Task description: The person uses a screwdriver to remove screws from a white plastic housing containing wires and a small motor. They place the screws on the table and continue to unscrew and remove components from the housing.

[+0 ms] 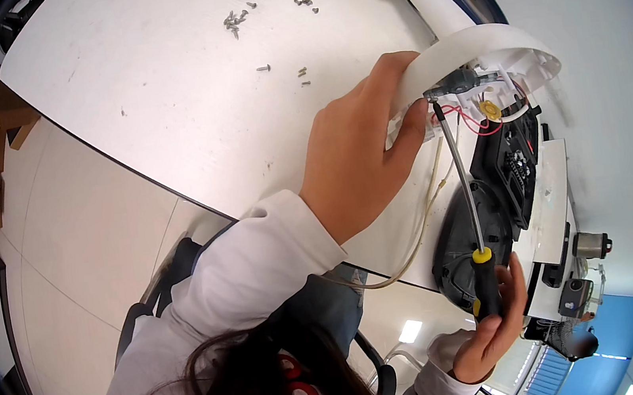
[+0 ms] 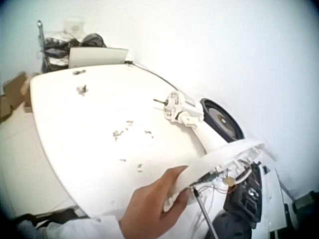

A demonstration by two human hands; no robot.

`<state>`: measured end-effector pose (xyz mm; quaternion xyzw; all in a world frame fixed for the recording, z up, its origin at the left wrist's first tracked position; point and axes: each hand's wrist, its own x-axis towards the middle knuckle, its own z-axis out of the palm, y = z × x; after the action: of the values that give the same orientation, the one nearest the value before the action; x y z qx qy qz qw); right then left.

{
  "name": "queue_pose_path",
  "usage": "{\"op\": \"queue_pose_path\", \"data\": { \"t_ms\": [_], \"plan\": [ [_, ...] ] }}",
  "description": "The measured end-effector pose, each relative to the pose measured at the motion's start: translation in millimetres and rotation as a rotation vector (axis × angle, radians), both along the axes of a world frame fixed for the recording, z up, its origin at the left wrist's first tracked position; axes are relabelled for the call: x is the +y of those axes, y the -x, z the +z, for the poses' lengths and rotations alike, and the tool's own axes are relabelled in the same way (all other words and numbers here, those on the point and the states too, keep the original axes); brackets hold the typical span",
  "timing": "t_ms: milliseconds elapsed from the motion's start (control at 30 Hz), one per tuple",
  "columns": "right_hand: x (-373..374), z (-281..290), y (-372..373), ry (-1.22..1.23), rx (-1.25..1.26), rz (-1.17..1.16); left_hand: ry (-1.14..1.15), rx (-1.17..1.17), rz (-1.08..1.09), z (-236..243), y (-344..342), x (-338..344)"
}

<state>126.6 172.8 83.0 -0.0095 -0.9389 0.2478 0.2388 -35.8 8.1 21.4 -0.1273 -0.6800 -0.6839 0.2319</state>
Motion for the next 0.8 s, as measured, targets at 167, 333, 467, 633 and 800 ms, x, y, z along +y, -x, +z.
{"op": "queue_pose_path", "data": {
  "t_ms": [167, 333, 467, 633, 800],
  "plan": [
    [3, 5, -7, 0.111, -0.226, -0.076, -0.004, 0.003, 0.007, 2, 0, -1],
    [6, 1, 0, -0.188, 0.016, 0.022, 0.011, 0.033, 0.033, 0, 2, 1],
    [1, 6, -2, -0.139, -0.072, 0.037, -0.009, 0.014, 0.012, 0, 1, 0],
    [0, 10, -10, 0.304, -0.382, 0.026, 0.003, 0.026, 0.03, 0, 1, -1],
    [9, 16, -6, 0.833, -0.4, 0.25, -0.011, 0.018, 0.007, 0, 2, 1]
  ]
}}
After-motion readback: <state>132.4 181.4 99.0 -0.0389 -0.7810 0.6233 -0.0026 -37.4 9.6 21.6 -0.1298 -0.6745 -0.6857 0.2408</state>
